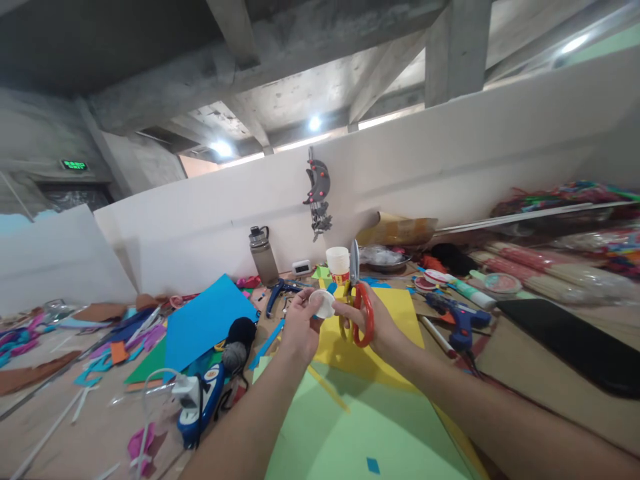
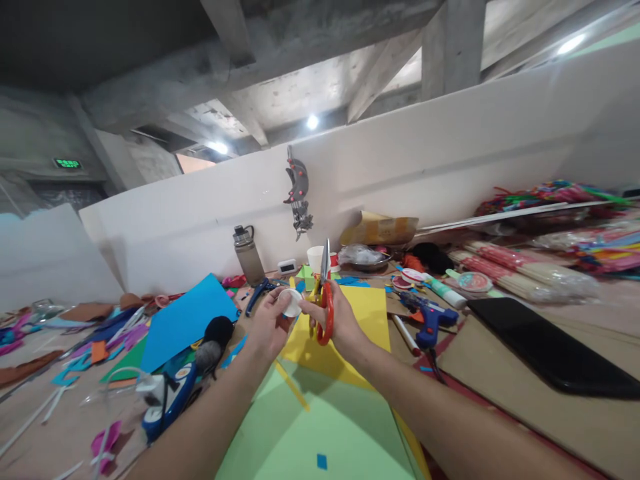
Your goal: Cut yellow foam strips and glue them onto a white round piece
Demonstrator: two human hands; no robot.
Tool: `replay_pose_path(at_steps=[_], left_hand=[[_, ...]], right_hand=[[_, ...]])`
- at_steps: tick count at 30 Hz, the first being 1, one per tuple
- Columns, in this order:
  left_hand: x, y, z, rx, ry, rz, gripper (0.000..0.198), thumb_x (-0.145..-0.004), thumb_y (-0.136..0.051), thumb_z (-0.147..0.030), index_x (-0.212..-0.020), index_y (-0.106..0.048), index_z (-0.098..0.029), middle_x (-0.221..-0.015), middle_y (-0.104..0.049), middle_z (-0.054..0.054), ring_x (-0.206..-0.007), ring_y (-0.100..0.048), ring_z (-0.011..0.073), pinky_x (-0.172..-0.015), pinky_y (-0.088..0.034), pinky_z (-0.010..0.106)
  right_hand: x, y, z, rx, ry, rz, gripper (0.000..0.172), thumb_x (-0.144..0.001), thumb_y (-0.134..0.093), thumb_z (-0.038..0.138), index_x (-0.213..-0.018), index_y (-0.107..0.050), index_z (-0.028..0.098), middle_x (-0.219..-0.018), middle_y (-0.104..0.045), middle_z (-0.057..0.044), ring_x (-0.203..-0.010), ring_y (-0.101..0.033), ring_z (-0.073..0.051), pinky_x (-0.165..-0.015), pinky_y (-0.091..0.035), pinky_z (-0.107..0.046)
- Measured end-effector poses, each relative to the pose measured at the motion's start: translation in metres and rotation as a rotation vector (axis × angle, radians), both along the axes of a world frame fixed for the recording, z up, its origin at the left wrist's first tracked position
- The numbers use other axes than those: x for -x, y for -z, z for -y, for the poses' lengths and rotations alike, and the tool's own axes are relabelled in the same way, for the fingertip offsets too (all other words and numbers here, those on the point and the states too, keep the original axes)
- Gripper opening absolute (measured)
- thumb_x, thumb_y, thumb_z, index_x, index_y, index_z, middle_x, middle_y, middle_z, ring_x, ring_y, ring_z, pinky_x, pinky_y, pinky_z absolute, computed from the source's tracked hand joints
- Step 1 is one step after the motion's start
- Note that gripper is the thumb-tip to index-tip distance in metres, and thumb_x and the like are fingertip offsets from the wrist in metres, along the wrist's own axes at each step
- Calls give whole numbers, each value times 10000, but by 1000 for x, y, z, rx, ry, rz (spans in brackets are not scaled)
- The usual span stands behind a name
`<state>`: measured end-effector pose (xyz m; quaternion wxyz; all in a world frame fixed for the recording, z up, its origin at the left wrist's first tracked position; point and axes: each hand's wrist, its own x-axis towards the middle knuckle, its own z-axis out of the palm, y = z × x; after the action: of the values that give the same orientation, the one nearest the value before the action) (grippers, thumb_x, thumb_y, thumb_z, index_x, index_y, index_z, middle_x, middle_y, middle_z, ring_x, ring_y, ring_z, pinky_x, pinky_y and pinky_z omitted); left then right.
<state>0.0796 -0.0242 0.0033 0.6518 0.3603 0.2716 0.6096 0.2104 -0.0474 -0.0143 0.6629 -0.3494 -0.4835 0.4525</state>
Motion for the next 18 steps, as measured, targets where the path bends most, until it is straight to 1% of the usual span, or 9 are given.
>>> replay_pose_path(at_steps=[2, 4, 7, 10, 13, 14, 16, 18], left_hand=[[0, 1, 0, -11, 24, -34, 400, -578, -827, -186, -913, -609, -171, -843, -665, 14, -721, -623, 108, -645, -484, 202], [1, 1, 1, -32, 88, -96, 379, -578, -829, -200, -901, -636, -157, -833, -670, 25, -727, -620, 113, -658, -487, 209], [4, 0, 2, -67, 158, -205, 332, -579, -833, -233, -847, -670, -125, -816, -682, 53, -742, -621, 132, -687, -495, 228], [10, -5, -1, -80, 114, -247, 320, -587, -830, -249, -836, -681, -114, -824, -690, 70, -744, -632, 142, -683, -506, 234], [19, -12, -13, -54, 32, -229, 320, -608, -816, -264, -855, -668, -124, -826, -691, 75, -723, -654, 158, -596, -510, 228], [23, -13, -18, -56, 0, -207, 317, -605, -815, -255, -850, -660, -127, -811, -687, 68, -701, -655, 154, -551, -496, 211], [32, -12, -29, -57, -20, -176, 308, -609, -809, -242, -838, -641, -123, -787, -673, 58, -667, -654, 145, -475, -451, 181], [41, -7, -37, -34, -23, -178, 325, -606, -806, -215, -860, -628, -119, -765, -664, 55, -658, -655, 145, -447, -427, 171]], right_hand=[[-1, 2, -2, -24, 9, 11, 532, -641, -770, 438, -991, -435, 219, -700, -594, 50, -476, -515, -90, -464, -434, -227], [-2, 2, -3, -36, 10, 30, 549, -635, -768, 457, -1006, -439, 222, -700, -594, 51, -476, -515, -91, -475, -442, -233], [-3, -3, -1, -23, -5, 68, 575, -646, -748, 492, -1046, -432, 227, -729, -589, 37, -519, -539, -109, -477, -452, -235], [-4, -15, 4, 26, 0, 50, 590, -665, -703, 556, -1065, -411, 234, -763, -592, 10, -620, -582, -149, -461, -448, -225], [-7, -26, 10, 71, -55, 38, 580, -678, -656, 612, -1046, -401, 243, -799, -602, -5, -664, -580, -149, -477, -450, -220], [-9, -27, 11, 83, -76, 53, 562, -685, -639, 626, -1030, -409, 246, -805, -598, -5, -679, -578, -146, -496, -459, -223], [-13, -28, 12, 120, -99, 113, 512, -705, -598, 648, -985, -438, 250, -796, -580, 3, -718, -577, -144, -541, -481, -231], [-17, -25, 9, 157, -122, 230, 465, -717, -597, 631, -946, -467, 247, -743, -551, 23, -693, -561, -128, -550, -476, -223]])
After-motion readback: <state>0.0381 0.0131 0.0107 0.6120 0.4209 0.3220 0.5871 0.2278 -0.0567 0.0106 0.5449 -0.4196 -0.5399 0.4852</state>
